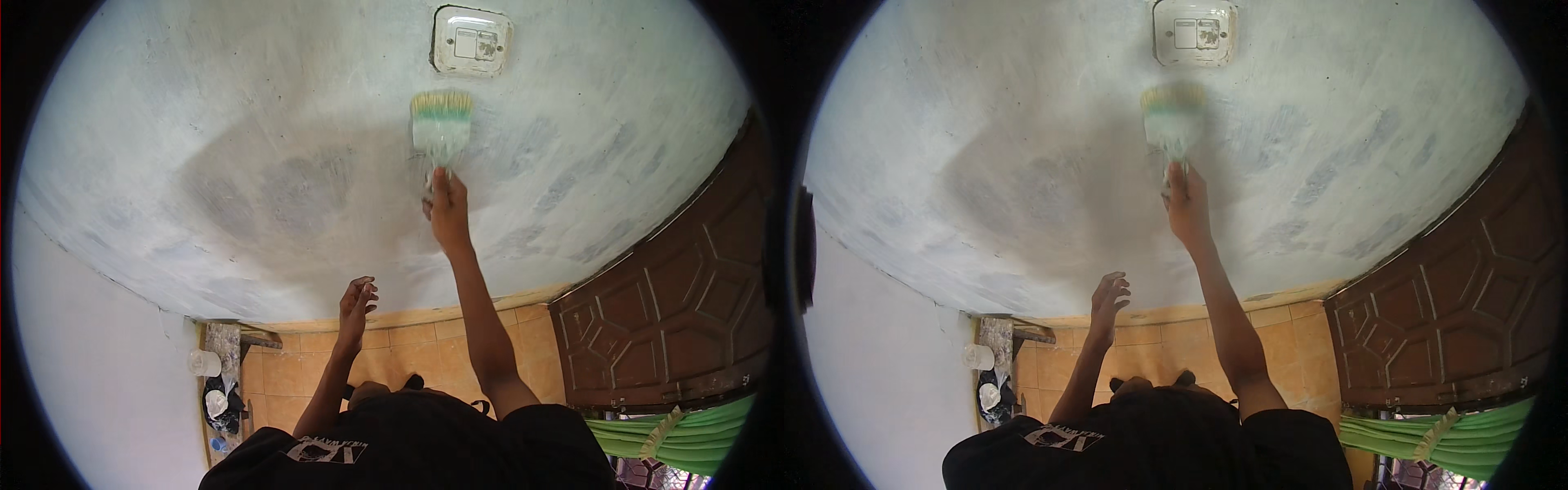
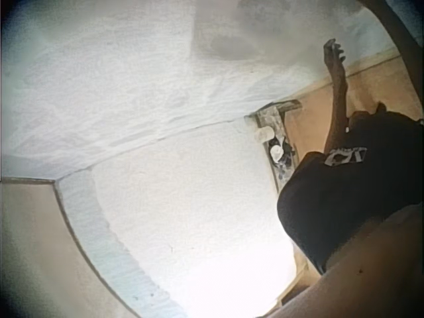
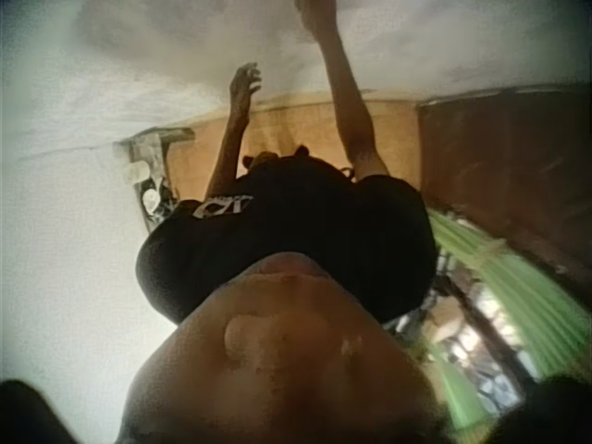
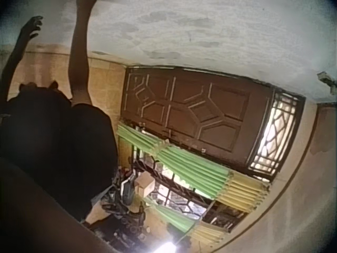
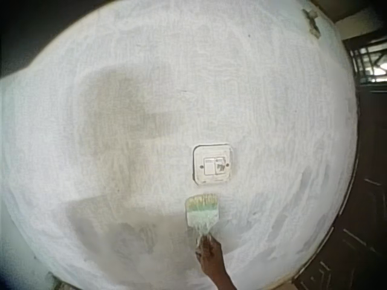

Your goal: The person paints a white wall using a paint brush dipped into a bucket of white paint.

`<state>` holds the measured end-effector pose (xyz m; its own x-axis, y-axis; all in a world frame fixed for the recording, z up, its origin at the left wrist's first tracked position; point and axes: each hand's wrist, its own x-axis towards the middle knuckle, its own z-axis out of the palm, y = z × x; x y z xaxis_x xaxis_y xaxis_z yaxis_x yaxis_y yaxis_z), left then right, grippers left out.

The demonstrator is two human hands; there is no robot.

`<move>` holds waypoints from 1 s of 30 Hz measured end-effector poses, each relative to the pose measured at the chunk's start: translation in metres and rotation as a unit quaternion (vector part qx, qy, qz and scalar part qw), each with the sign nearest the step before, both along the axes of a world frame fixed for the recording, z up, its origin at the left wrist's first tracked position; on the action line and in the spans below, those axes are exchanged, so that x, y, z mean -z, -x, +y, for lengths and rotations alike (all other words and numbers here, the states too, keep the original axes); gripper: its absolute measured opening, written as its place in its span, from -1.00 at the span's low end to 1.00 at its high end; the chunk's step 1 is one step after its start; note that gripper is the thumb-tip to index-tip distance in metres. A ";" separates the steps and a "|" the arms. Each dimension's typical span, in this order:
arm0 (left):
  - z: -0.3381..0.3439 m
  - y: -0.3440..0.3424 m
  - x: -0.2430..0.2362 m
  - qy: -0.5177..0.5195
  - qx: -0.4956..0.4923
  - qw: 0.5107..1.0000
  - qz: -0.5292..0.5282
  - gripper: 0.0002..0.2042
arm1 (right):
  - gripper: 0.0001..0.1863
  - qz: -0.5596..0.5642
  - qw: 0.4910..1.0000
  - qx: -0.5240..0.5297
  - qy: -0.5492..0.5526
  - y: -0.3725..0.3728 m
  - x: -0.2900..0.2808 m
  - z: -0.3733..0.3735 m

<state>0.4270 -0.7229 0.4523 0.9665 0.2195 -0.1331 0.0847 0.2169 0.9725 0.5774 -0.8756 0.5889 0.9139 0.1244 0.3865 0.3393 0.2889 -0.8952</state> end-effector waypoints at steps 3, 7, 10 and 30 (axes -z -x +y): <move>0.001 0.005 0.001 -0.001 -0.009 1.000 0.000 -0.71 | -0.61 0.098 0.995 0.005 -0.005 0.017 0.070 0.000; 0.005 0.013 0.002 0.000 -0.011 1.000 -0.006 -0.71 | -0.62 0.161 0.986 -0.035 -0.001 0.061 0.155 -0.014; 0.012 0.012 0.007 -0.001 -0.021 1.000 -0.005 -0.71 | -0.62 0.192 0.981 -0.024 0.016 0.070 0.146 -0.015; 0.001 0.026 0.022 0.012 -0.007 1.000 0.025 -0.72 | -0.63 0.349 0.933 -0.070 0.047 0.106 0.208 -0.018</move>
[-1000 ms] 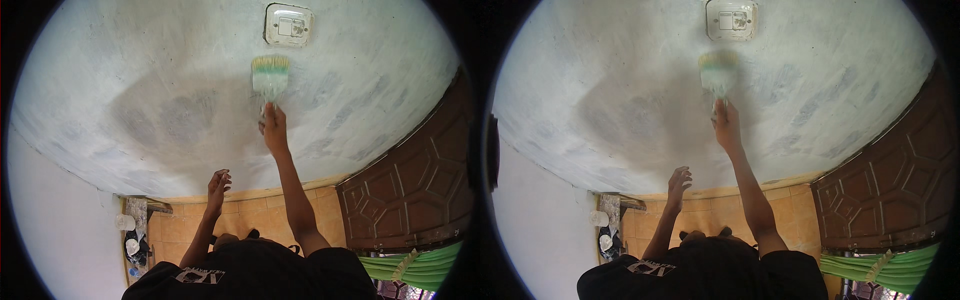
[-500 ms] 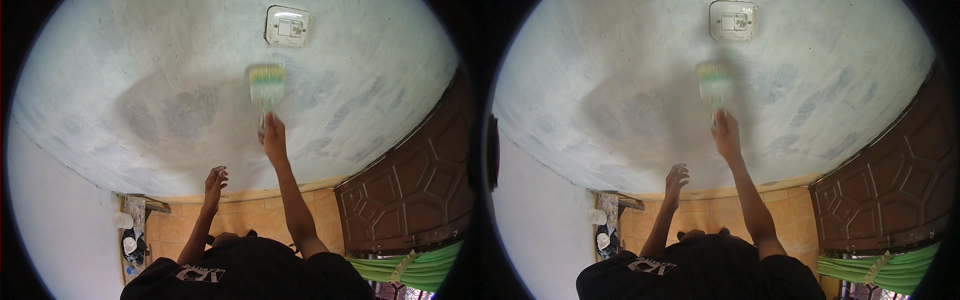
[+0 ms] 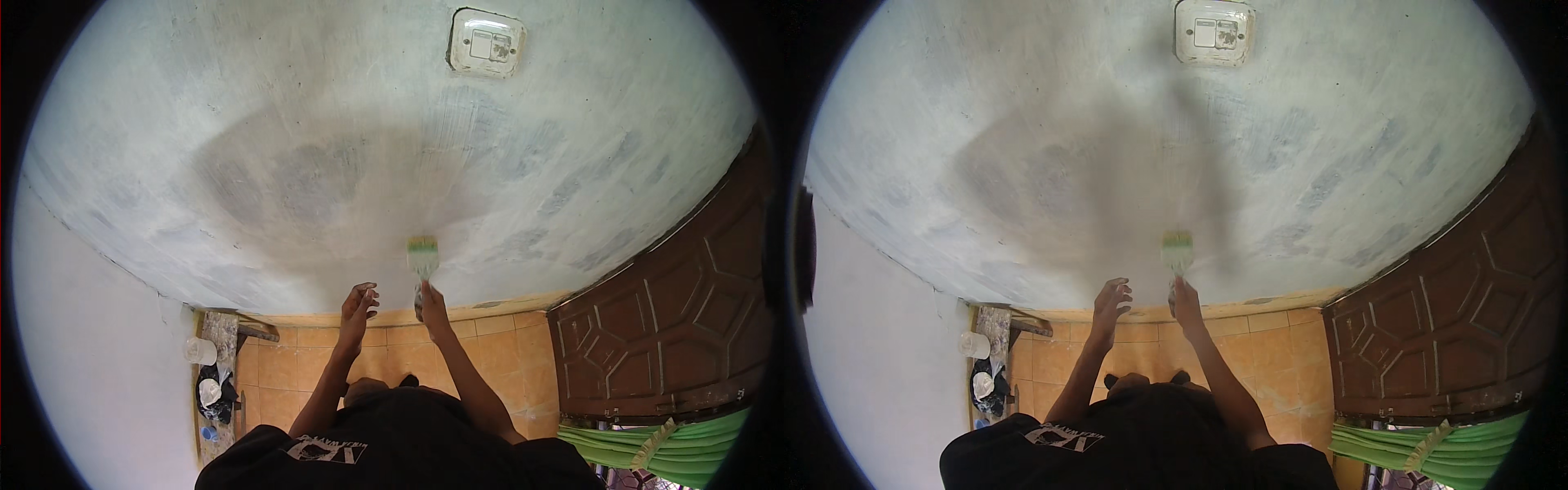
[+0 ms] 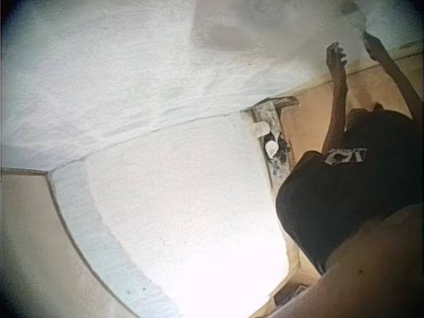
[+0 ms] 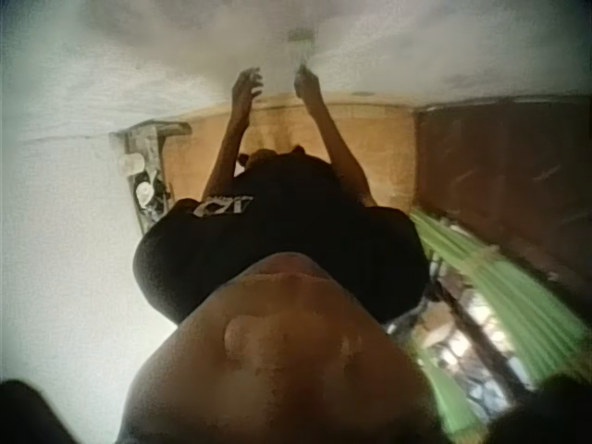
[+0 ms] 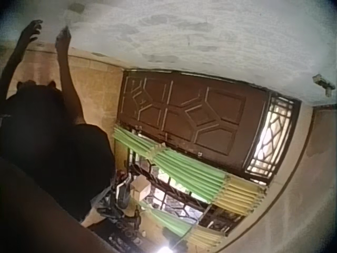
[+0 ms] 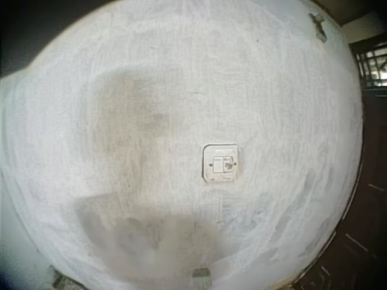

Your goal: The person paints a white wall using a paint brush dipped into a bucket of white paint.

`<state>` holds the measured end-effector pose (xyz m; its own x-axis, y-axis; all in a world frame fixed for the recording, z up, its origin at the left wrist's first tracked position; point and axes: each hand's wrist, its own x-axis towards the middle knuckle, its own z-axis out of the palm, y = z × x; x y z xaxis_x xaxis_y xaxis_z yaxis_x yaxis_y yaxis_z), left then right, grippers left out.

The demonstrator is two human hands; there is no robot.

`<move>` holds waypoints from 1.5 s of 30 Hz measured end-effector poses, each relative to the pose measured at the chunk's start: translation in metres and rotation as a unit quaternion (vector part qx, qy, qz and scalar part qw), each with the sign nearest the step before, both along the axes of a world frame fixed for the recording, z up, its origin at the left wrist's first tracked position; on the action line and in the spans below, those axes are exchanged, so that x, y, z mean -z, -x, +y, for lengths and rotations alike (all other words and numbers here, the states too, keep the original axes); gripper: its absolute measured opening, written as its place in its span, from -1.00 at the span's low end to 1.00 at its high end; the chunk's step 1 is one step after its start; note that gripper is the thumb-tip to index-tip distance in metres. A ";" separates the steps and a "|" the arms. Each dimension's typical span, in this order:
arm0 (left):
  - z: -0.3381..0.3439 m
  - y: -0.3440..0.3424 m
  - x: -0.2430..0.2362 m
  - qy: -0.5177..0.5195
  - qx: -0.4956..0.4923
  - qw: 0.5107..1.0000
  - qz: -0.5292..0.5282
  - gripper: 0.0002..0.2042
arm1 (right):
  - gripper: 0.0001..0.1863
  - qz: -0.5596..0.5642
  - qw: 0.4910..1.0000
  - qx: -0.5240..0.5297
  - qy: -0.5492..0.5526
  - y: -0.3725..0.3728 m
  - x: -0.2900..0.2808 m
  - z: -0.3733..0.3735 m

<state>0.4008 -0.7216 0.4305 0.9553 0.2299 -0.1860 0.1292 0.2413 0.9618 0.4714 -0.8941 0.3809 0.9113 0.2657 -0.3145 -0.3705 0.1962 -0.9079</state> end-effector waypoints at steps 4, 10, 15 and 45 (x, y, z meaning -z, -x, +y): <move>0.000 0.000 -0.001 -0.011 0.001 1.000 -0.010 -0.72 | -0.70 0.111 0.993 0.010 -0.048 -0.003 0.024 -0.023; -0.004 0.003 0.002 0.005 0.008 1.000 -0.008 -0.73 | -0.77 0.121 0.980 -0.055 -0.148 -0.033 -0.060 -0.032; -0.004 0.013 0.006 0.007 0.020 1.000 -0.005 -0.70 | -0.80 0.005 0.989 -0.078 -0.125 -0.025 -0.182 -0.041; 0.044 0.077 0.018 -0.007 0.074 0.997 0.010 -0.71 | -0.60 0.040 0.997 0.053 0.038 -0.003 0.034 -0.003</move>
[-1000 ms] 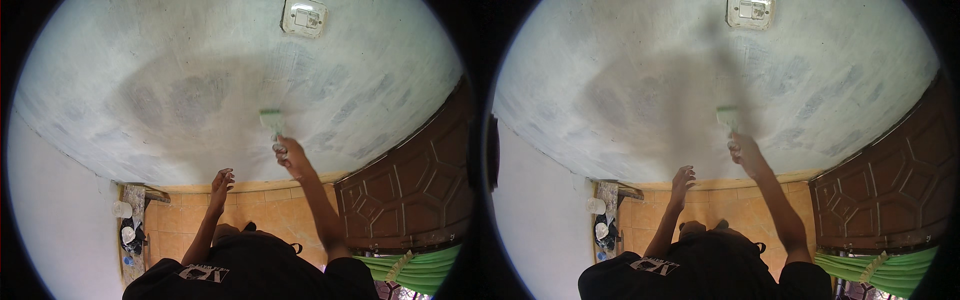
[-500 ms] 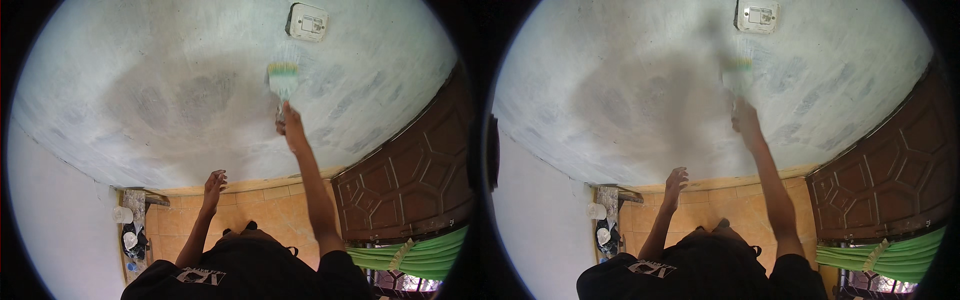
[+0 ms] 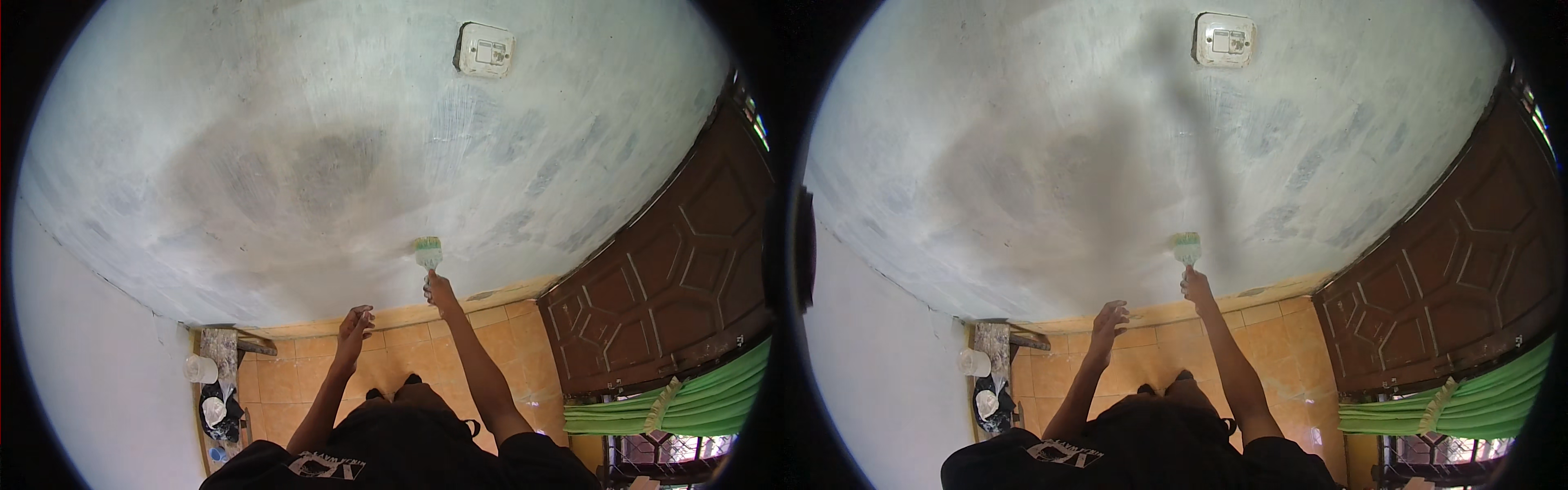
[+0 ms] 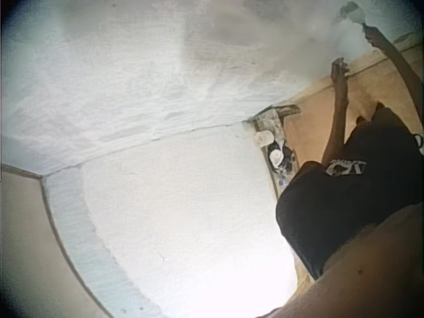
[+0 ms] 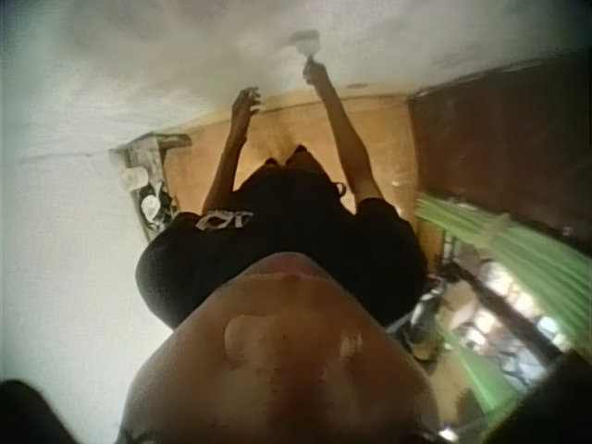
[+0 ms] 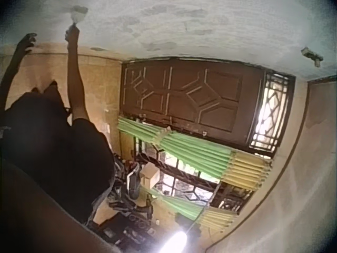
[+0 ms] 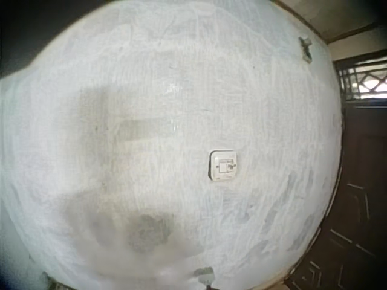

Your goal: The person paints a white wall using a paint brush dipped into a bucket of white paint.

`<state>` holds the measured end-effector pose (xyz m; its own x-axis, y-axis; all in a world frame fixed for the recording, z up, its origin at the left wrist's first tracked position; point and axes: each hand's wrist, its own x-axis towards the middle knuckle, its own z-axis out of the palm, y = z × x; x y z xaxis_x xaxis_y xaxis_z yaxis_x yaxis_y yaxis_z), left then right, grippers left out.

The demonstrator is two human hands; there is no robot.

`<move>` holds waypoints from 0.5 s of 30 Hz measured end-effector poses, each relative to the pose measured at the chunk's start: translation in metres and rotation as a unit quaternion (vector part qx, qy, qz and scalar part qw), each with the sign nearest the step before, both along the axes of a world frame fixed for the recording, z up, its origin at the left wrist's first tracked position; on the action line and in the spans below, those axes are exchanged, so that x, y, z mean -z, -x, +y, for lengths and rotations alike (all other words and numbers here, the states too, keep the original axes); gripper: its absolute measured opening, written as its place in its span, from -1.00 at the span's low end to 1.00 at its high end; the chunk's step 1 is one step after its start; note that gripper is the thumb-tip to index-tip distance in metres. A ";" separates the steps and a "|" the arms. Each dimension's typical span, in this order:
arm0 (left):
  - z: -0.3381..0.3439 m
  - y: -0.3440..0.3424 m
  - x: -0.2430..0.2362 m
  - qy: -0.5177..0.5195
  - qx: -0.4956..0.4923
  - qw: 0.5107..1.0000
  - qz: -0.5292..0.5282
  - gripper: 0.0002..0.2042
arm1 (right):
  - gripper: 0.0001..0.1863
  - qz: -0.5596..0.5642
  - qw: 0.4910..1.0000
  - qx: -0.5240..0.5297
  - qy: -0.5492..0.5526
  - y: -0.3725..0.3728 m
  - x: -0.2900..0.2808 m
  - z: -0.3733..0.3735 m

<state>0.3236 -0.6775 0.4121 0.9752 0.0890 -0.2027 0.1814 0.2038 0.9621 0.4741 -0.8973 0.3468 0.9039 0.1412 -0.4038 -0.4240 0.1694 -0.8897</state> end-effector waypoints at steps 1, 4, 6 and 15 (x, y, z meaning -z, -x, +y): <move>0.000 0.002 -0.001 -0.001 0.001 1.000 -0.002 -0.71 | -0.61 -0.002 1.000 -0.007 0.000 -0.006 -0.005 -0.001; 0.003 0.008 -0.004 0.004 0.006 1.000 -0.006 -0.71 | -0.63 -0.016 0.999 -0.020 0.034 -0.010 -0.026 -0.002; 0.006 0.012 -0.004 0.009 0.000 1.000 -0.004 -0.71 | -0.63 -0.042 0.997 -0.026 0.065 -0.014 -0.054 -0.001; 0.020 0.015 -0.003 -0.007 -0.009 1.000 -0.004 -0.69 | -0.63 -0.316 0.937 0.034 0.141 -0.016 -0.273 0.002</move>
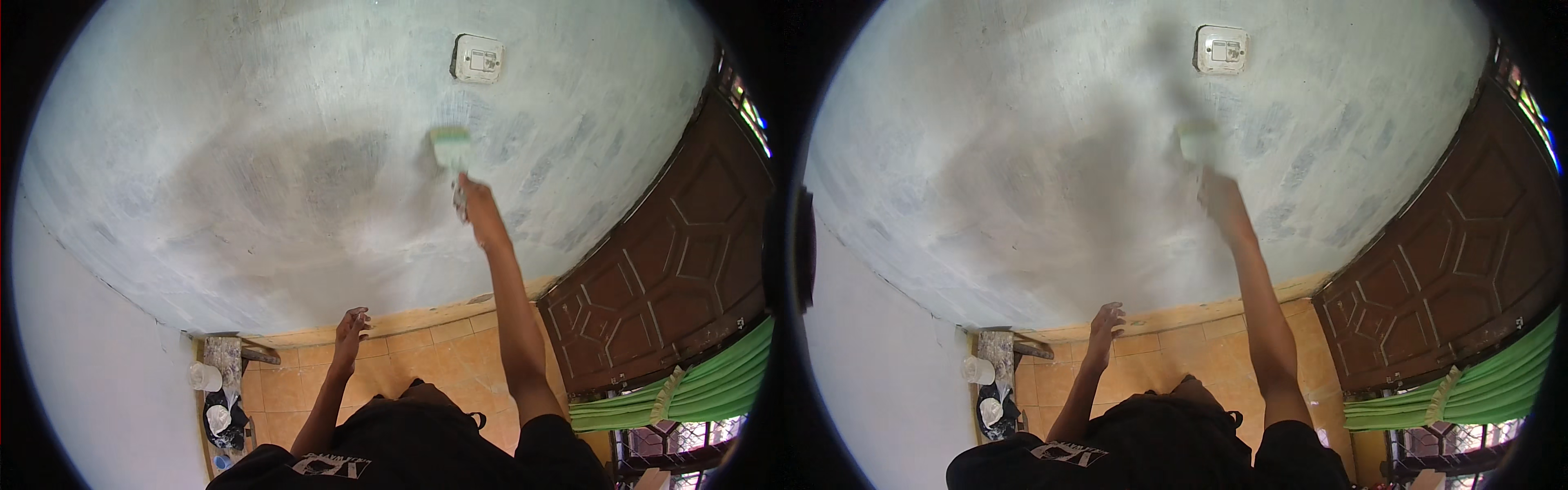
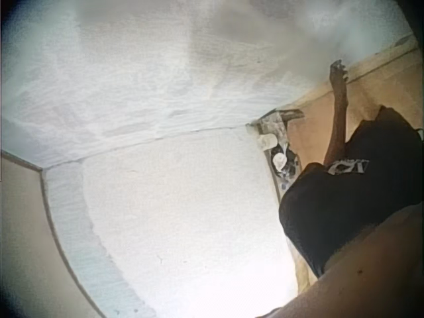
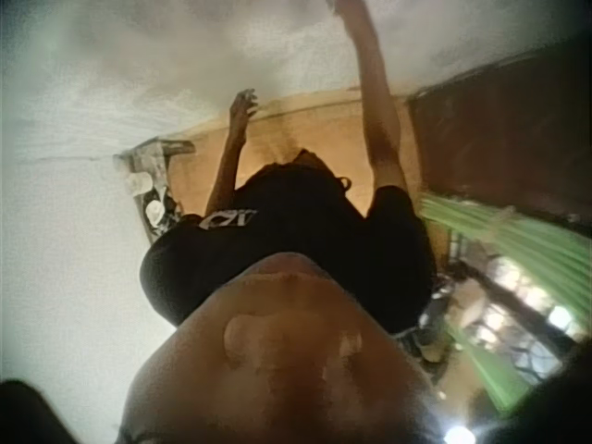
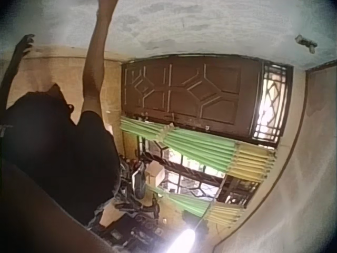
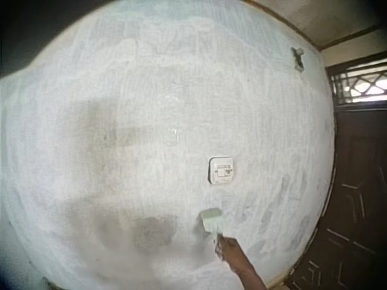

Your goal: The person paints a white wall using a paint brush dipped into a bucket of white paint.

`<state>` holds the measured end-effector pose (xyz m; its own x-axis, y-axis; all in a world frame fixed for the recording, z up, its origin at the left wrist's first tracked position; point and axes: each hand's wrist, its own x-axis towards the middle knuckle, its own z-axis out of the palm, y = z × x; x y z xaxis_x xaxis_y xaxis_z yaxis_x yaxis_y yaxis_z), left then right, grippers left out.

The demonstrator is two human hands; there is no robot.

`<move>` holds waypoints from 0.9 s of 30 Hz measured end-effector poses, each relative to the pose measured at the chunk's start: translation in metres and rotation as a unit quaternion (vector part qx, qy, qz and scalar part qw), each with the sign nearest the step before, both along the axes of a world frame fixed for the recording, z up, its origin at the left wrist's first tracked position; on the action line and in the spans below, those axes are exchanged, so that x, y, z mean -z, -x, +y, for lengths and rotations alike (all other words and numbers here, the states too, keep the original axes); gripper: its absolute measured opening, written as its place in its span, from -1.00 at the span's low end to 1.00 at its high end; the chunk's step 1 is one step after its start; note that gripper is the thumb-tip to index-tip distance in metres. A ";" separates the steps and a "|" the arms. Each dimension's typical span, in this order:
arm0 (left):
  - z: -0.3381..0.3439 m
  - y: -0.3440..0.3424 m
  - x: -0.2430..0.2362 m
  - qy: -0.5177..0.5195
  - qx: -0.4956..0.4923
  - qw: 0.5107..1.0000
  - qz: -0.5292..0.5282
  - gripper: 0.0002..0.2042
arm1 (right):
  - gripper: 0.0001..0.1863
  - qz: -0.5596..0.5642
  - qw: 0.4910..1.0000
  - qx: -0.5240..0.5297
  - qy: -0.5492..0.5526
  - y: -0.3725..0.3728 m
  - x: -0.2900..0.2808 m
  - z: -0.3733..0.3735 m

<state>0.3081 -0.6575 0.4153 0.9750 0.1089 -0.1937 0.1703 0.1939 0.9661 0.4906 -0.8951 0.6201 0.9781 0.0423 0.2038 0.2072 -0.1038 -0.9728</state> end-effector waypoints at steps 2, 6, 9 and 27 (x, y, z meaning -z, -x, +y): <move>-0.002 -0.002 0.001 0.004 0.005 1.000 0.001 -0.69 | -0.64 -0.011 0.998 0.009 -0.054 -0.009 -0.044 -0.002; -0.003 -0.001 0.000 0.009 0.011 1.000 -0.002 -0.69 | -0.64 -0.014 0.993 -0.069 -0.091 -0.015 -0.068 0.001; -0.004 0.001 -0.001 0.014 0.007 1.000 0.002 -0.69 | -0.61 0.054 0.992 -0.007 -0.109 -0.023 -0.001 0.008; -0.003 0.001 0.008 -0.008 0.022 1.000 0.020 -0.70 | -0.66 0.294 0.952 -0.029 -0.079 -0.008 0.228 0.001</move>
